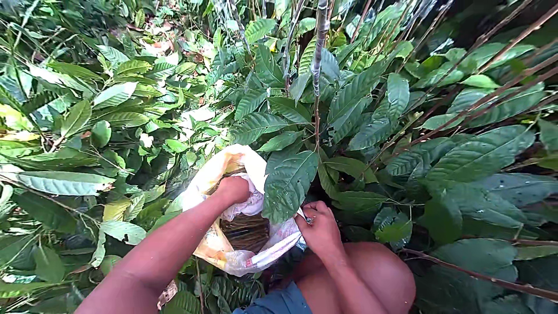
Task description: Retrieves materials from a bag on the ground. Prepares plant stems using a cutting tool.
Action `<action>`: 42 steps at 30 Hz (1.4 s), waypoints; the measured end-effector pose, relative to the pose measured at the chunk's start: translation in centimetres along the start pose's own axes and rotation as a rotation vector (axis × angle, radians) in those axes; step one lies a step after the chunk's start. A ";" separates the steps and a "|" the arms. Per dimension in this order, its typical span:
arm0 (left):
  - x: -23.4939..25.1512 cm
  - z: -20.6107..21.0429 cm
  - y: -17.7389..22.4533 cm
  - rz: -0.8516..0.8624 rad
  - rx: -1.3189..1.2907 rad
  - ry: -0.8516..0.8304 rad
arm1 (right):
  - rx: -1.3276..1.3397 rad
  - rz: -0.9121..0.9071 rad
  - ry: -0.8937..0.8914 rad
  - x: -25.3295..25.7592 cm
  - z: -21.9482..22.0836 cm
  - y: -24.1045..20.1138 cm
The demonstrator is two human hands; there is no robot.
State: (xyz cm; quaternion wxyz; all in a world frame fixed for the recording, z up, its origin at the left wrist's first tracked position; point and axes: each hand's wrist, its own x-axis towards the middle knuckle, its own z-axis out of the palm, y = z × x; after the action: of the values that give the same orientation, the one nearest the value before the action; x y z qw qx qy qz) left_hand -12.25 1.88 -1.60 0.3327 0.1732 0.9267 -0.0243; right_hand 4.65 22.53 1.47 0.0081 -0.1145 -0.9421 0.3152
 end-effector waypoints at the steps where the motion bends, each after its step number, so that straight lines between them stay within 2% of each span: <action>1: 0.8 0.5 -0.2 0.022 -0.041 0.034 | -0.002 0.000 -0.004 0.0 0.0 0.0; 5: 1.5 3.0 0.0 0.021 -0.087 0.044 | -0.007 -0.013 0.012 -0.1 0.1 -0.1; 9: 0.2 2.8 -0.5 0.106 -0.106 0.111 | -0.004 0.000 0.007 -0.1 0.0 0.4; 12: 1.7 2.3 -1.6 0.133 -0.196 0.178 | -0.006 -0.002 -0.012 0.1 0.0 0.1; 16: 3.6 2.1 -2.0 -0.047 -0.318 0.235 | 0.001 -0.030 0.005 0.0 0.3 -0.2; 19: 3.4 1.3 -2.8 -0.232 -0.526 0.371 | 0.017 -0.016 0.013 -0.1 0.0 0.2; 21: 3.8 2.1 -2.9 -0.294 -0.546 0.440 | 0.009 -0.006 -0.007 -0.1 0.0 0.3; 23: 3.9 2.3 -2.5 -0.278 -0.504 0.433 | 0.008 0.000 -0.025 0.0 0.0 0.2; 26: 2.3 2.0 -0.2 -0.168 -0.299 0.365 | 0.006 -0.005 -0.025 -0.2 -0.2 0.4; 29: 1.2 2.0 1.6 -0.057 -0.121 0.161 | 0.014 -0.068 -0.032 -0.4 -0.2 0.3; 32: 3.2 2.2 1.6 -0.042 0.007 0.018 | 0.030 -0.180 -0.034 -0.8 0.2 0.0; 35: 5.5 1.6 0.2 0.000 0.008 0.090 | 0.039 -0.248 -0.028 -1.0 0.6 0.1; 39: 8.5 4.3 -3.0 0.140 0.097 0.240 | 0.042 -0.265 -0.026 -1.3 0.7 0.8; 42: 8.7 4.7 -3.9 0.162 0.127 0.257 | 0.053 -0.254 -0.050 -1.5 0.5 0.8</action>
State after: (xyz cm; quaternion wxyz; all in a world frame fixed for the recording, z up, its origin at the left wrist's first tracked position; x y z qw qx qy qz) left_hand -16.90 0.12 -10.96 0.2006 0.2696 0.9413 -0.0336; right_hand 6.22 22.49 0.68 0.0274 0.0137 -0.9403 0.3390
